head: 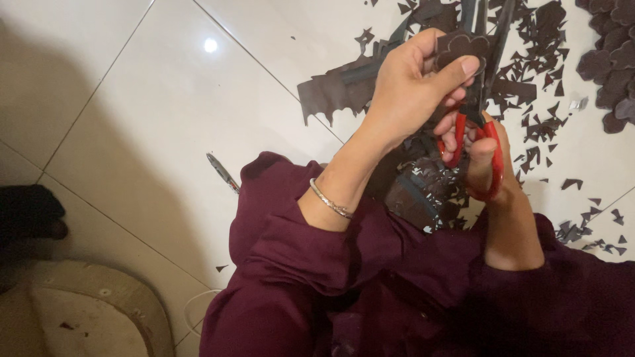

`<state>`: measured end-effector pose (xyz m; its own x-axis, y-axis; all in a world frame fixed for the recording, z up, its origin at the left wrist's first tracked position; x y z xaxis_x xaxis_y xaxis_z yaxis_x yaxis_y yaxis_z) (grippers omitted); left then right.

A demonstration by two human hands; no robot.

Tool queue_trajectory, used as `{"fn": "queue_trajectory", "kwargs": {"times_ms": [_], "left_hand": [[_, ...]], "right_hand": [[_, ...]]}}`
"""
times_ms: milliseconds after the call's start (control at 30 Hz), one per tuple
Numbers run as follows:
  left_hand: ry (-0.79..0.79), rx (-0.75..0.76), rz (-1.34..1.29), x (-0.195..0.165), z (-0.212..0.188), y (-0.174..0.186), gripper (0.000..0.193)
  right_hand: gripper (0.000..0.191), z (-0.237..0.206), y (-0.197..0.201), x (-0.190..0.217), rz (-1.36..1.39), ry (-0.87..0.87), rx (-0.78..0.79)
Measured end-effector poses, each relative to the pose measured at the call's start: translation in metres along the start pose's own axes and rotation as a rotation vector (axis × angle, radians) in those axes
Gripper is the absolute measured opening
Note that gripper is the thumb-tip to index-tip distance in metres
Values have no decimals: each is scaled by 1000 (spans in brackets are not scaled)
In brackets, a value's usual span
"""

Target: The person sits on the floor and uses red-handled scissors to cut flower-shaped pieces from a dark brown sheet. They repeatedly pick up the sheet, cut out shapes, and place the finished pieces on a growing pile to the right.

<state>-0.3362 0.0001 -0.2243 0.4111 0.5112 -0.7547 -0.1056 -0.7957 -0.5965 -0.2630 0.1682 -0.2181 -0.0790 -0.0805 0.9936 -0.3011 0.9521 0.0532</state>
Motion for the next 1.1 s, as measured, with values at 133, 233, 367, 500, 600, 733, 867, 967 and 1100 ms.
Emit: {"fn": "queue_trajectory", "kwargs": {"times_ms": [133, 233, 367, 500, 600, 733, 867, 967, 1100], "left_hand": [[17, -5, 15, 3, 2, -1, 18], [16, 8, 4, 3, 3, 0, 19], [13, 9, 13, 3, 2, 0, 19], [-15, 20, 17, 2, 2, 2, 19], [-38, 50, 21, 0, 3, 5, 17], [-67, 24, 102, -4, 2, 10, 14], [-48, -7, 126, -8, 0, 13, 14], [-78, -8, 168, -12, -1, 15, 13], [-99, -7, 166, -14, -2, 15, 11]], "right_hand": [[104, -1, -4, -6, 4, 42, -29], [103, -2, -4, -7, 30, 39, -49], [102, 1, -5, -4, 53, 58, -35], [103, 2, -4, 8, 16, 16, -40], [103, 1, 0, 21, -64, 7, 5], [104, 2, 7, 32, -137, -13, 49], [104, 3, 10, 38, -134, -33, 93], [102, 3, 11, 42, -147, -17, 114], [102, 2, 12, 44, -181, -21, 115]]}}
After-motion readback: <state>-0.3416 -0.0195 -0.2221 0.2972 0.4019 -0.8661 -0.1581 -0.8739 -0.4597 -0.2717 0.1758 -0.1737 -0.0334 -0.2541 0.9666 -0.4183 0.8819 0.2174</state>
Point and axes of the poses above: each hand's wrist, its own z-axis towards the middle knuckle, its own y-axis out of the back of the hand, x = y × z, the point moved 1 cm from there along z, towards the middle knuckle, and after that the axes turned 10 degrees about y, right-handed, at the moved point
